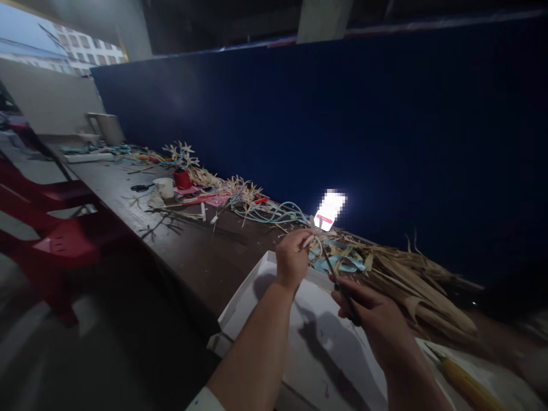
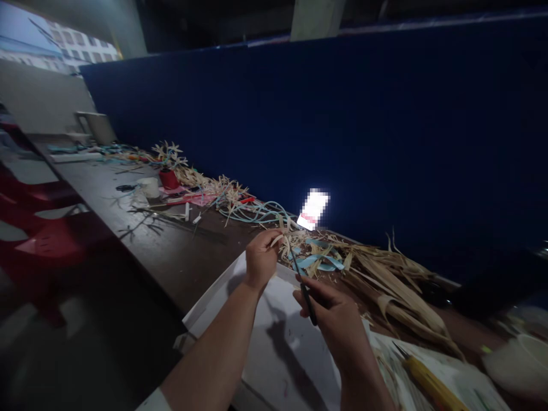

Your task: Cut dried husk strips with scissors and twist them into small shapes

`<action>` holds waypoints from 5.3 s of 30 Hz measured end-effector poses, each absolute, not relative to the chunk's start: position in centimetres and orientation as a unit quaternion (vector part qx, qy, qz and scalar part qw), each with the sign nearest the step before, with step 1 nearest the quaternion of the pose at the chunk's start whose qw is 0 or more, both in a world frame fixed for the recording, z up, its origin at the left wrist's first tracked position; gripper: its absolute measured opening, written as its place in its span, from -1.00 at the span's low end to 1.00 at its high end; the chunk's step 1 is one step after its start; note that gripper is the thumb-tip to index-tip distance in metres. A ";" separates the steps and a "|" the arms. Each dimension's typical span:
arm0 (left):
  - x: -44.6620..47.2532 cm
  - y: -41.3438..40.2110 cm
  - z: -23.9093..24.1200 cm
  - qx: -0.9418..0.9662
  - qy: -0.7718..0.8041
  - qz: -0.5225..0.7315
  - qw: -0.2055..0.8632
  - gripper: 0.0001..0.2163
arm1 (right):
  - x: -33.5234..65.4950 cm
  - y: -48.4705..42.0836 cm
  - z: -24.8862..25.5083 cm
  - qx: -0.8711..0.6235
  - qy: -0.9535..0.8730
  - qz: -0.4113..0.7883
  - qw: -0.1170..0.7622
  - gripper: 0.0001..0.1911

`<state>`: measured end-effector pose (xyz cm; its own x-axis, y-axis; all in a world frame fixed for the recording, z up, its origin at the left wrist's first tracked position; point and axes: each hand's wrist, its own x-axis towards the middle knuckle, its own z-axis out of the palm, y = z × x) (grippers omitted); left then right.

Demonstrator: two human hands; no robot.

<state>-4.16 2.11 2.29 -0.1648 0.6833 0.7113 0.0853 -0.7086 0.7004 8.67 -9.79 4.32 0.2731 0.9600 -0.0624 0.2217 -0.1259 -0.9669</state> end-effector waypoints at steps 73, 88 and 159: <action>-3.9 2.5 1.9 0.579 0.329 0.699 0.261 -0.87 | 8.4 -9.3 3.0 -0.633 -0.558 0.248 0.476 -0.54; -3.8 2.5 1.8 0.571 0.324 0.700 0.281 -0.85 | 8.1 -9.4 3.5 -0.619 -0.585 0.216 0.477 -0.60; -3.7 1.8 2.4 0.548 0.336 0.702 0.307 -0.83 | 8.4 -9.5 2.6 -0.631 -0.664 -0.079 0.393 -0.66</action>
<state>-3.70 1.78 2.42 -0.2112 0.7986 0.5636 -0.0630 -0.5865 0.8075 8.44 -9.52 2.57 0.1061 0.7765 0.6211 0.9003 0.1901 -0.3915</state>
